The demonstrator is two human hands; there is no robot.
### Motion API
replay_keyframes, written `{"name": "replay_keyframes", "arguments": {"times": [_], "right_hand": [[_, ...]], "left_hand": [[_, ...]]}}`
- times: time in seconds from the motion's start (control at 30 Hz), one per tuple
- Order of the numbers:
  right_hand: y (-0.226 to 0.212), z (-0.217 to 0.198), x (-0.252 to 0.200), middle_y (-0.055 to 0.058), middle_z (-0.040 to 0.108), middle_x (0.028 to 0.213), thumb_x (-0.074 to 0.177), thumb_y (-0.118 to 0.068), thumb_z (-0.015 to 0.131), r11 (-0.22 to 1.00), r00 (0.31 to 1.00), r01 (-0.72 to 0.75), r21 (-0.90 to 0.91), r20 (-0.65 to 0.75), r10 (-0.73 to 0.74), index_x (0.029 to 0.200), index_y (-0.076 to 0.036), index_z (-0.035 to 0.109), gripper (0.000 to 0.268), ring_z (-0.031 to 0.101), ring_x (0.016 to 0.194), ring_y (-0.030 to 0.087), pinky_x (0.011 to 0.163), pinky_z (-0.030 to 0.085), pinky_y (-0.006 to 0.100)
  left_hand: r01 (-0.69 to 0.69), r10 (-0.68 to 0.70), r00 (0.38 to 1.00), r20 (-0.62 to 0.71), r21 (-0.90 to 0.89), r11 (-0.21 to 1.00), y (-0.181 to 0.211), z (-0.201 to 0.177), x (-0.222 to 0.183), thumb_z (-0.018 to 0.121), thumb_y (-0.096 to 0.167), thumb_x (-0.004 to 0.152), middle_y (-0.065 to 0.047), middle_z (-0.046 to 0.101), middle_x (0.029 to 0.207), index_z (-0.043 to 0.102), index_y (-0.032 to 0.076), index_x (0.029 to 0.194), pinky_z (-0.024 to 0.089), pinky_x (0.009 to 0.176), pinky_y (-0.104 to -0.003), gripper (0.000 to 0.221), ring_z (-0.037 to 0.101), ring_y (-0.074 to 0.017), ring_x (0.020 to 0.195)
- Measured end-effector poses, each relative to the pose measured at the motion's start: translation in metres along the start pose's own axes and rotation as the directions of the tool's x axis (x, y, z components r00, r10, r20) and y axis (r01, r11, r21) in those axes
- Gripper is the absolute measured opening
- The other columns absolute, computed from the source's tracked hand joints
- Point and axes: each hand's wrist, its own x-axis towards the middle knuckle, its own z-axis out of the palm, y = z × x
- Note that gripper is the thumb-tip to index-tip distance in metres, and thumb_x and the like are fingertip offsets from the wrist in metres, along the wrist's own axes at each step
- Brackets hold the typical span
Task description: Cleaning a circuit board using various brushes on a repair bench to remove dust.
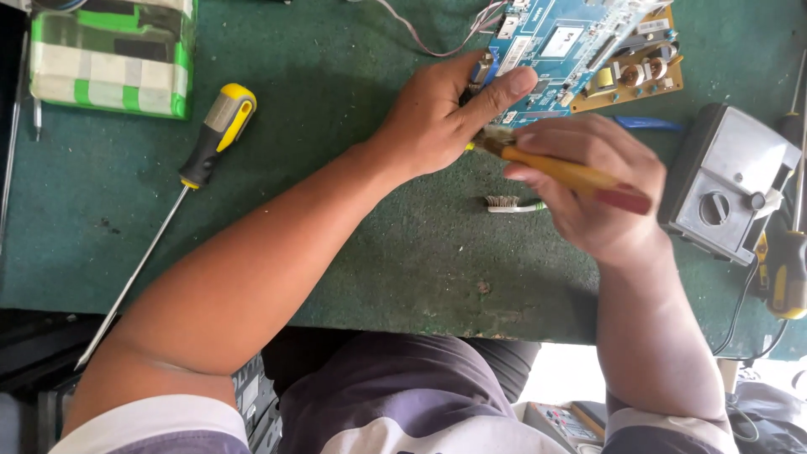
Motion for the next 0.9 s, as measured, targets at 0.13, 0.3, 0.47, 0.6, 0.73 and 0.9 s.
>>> {"name": "replay_keyframes", "arguments": {"times": [0.13, 0.3, 0.47, 0.6, 0.73, 0.9], "right_hand": [[0.003, -0.011, 0.000, 0.024, 0.075, 0.103, 0.106, -0.011, 0.082, 0.977, 0.998, 0.037, -0.211, 0.062, -0.024, 0.112, 0.011, 0.068, 0.027, 0.074, 0.088, 0.034, 0.078, 0.061, 0.043], [-0.004, -0.002, 0.003, 0.023, 0.073, 0.106, 0.101, -0.008, 0.079, 1.000, 1.000, 0.012, 0.014, 0.021, -0.012, 0.113, 0.007, 0.064, 0.024, 0.074, 0.098, 0.036, 0.087, 0.061, 0.043], [0.004, -0.009, 0.000, 0.023, 0.074, 0.104, 0.107, -0.011, 0.080, 0.984, 0.998, 0.023, -0.177, 0.061, -0.013, 0.113, 0.009, 0.068, 0.024, 0.073, 0.089, 0.034, 0.080, 0.060, 0.043], [-0.005, -0.003, 0.004, 0.022, 0.073, 0.107, 0.103, -0.005, 0.077, 0.999, 0.998, 0.035, -0.001, 0.044, -0.035, 0.114, 0.005, 0.065, 0.018, 0.074, 0.097, 0.035, 0.086, 0.061, 0.042], [0.006, -0.014, 0.001, 0.022, 0.075, 0.100, 0.107, -0.005, 0.081, 0.982, 0.996, 0.062, -0.180, 0.078, -0.049, 0.106, 0.010, 0.071, 0.018, 0.074, 0.088, 0.033, 0.077, 0.062, 0.042], [-0.006, -0.004, 0.005, 0.021, 0.071, 0.109, 0.102, 0.001, 0.078, 0.998, 0.999, 0.020, 0.056, 0.040, -0.022, 0.112, 0.007, 0.067, 0.016, 0.073, 0.099, 0.035, 0.092, 0.060, 0.043]], "left_hand": [[0.021, -0.021, 1.000, -0.004, 0.020, 1.000, 0.000, 0.002, 0.000, 0.043, 0.057, 0.103, 0.002, 0.034, 0.069, 0.048, 0.020, 0.084, 0.031, 0.060, -0.036, 0.042, 0.038, -0.0137, 0.061], [0.000, 0.001, 1.000, -0.028, 0.027, 1.000, -0.005, 0.002, 0.001, 0.044, 0.057, 0.103, 0.002, 0.034, 0.069, 0.047, 0.018, 0.083, 0.032, 0.062, -0.036, 0.043, 0.039, -0.0133, 0.064], [0.001, -0.001, 1.000, -0.005, 0.025, 1.000, -0.006, 0.003, -0.001, 0.045, 0.055, 0.104, 0.000, 0.032, 0.067, 0.049, 0.021, 0.088, 0.032, 0.058, -0.043, 0.038, 0.037, -0.0173, 0.058], [0.022, -0.021, 0.999, -0.034, 0.040, 0.999, -0.005, 0.002, 0.000, 0.046, 0.055, 0.103, 0.002, 0.037, 0.069, 0.049, 0.019, 0.084, 0.033, 0.062, -0.037, 0.041, 0.041, -0.0142, 0.063], [0.002, -0.001, 1.000, -0.024, 0.037, 0.999, -0.003, 0.002, 0.000, 0.045, 0.053, 0.104, 0.001, 0.035, 0.068, 0.050, 0.018, 0.086, 0.031, 0.060, -0.038, 0.040, 0.039, -0.0143, 0.062], [-0.008, 0.009, 1.000, -0.024, 0.025, 1.000, -0.011, 0.003, -0.002, 0.045, 0.055, 0.104, 0.000, 0.036, 0.071, 0.050, 0.021, 0.088, 0.035, 0.063, -0.043, 0.038, 0.041, -0.0186, 0.063]]}}
